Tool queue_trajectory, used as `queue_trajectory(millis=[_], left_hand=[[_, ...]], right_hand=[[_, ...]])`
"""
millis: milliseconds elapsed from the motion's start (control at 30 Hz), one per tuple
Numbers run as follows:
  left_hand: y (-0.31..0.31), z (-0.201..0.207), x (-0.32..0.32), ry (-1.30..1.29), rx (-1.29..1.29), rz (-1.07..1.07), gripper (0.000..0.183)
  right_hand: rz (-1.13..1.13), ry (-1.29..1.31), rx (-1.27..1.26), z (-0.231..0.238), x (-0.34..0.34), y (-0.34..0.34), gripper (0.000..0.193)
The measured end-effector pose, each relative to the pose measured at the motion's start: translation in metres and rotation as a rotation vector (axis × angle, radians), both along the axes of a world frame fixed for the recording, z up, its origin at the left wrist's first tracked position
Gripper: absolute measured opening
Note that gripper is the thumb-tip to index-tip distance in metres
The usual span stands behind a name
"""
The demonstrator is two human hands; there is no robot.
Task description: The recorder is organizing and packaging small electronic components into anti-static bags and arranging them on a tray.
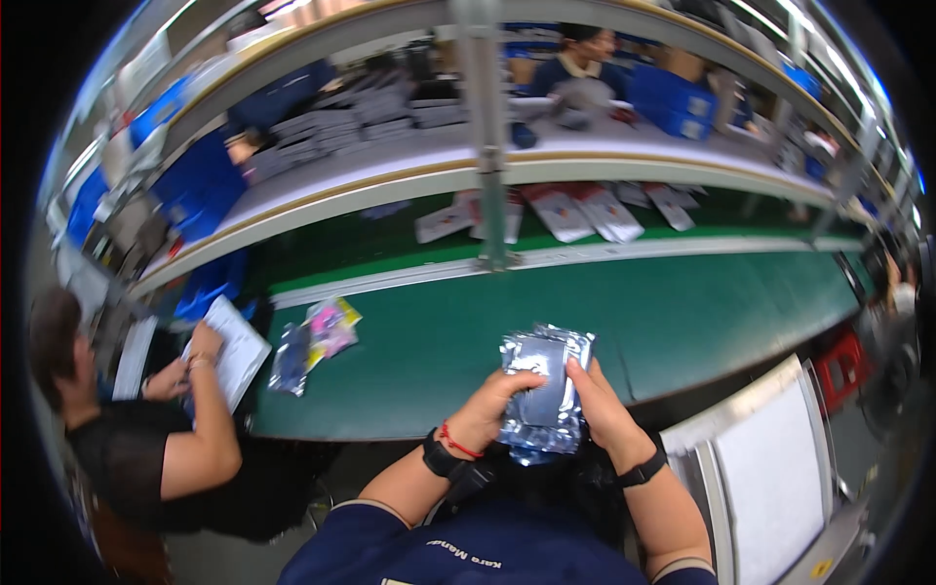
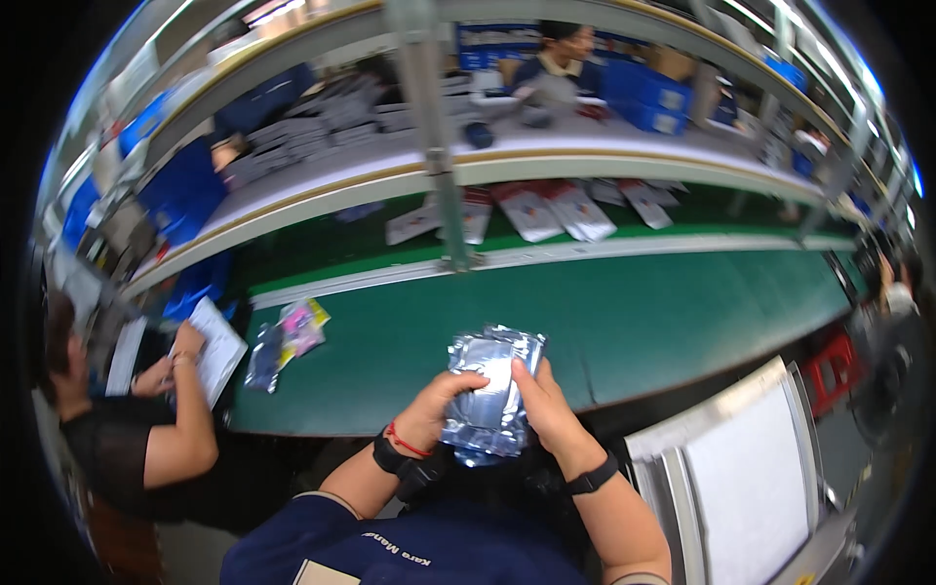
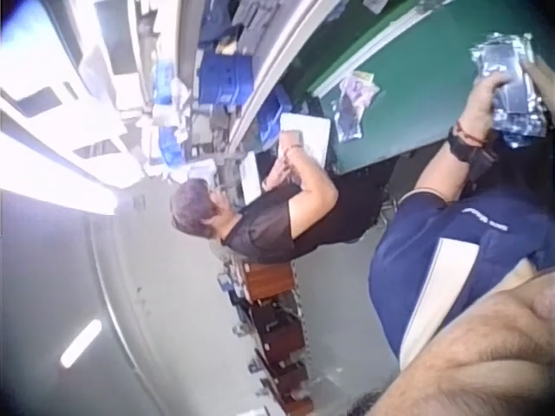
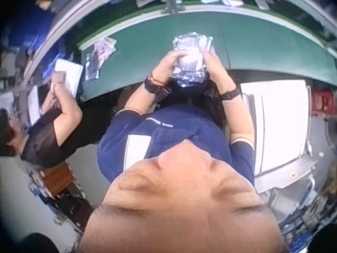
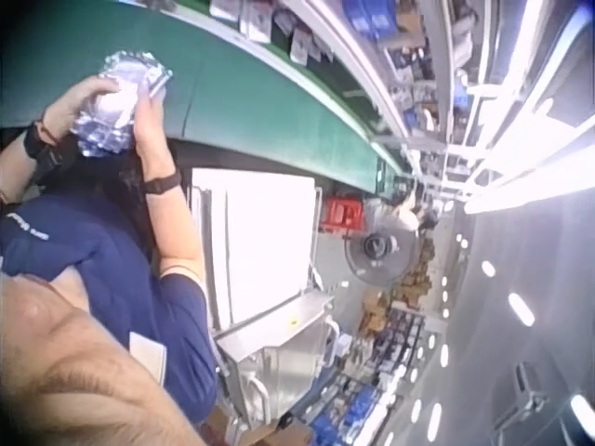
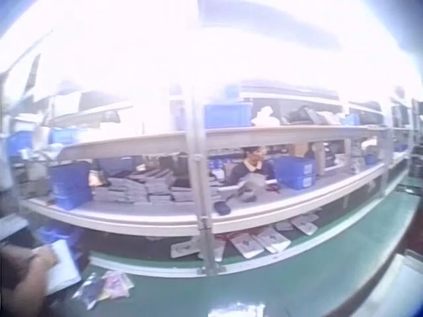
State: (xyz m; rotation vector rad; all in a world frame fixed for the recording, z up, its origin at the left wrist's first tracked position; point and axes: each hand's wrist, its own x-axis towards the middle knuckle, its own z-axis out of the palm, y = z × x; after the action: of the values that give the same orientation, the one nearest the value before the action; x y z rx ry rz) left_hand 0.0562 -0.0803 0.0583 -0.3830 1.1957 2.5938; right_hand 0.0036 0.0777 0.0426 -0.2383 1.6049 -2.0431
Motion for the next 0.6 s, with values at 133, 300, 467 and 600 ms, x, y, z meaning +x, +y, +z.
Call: queue_trajectory(millis=[133,300,467,600], left_hand=[[-0.017,-0.001,0.009,-0.014,0.060,-0.085,0.031],[-0.045,-0.006,0.018,0.000,0.022,0.059,0.037],[-0.078,-0.002,0.017,-0.007,0.039,0.102,0.026],[-0.140,0.033,0.016,-0.019,-0.028,0.250,0.027]], right_hand=[[0.123,0.144,0.130,-0.003,0.001,-0.031,0.059],[0.118,0.191,0.166,-0.009,0.007,-0.070,0.066],[0.066,0.523,0.350,-0.024,-0.009,-0.085,0.081],[0.282,0.349,0.239,0.035,0.010,-0.074,0.076]])
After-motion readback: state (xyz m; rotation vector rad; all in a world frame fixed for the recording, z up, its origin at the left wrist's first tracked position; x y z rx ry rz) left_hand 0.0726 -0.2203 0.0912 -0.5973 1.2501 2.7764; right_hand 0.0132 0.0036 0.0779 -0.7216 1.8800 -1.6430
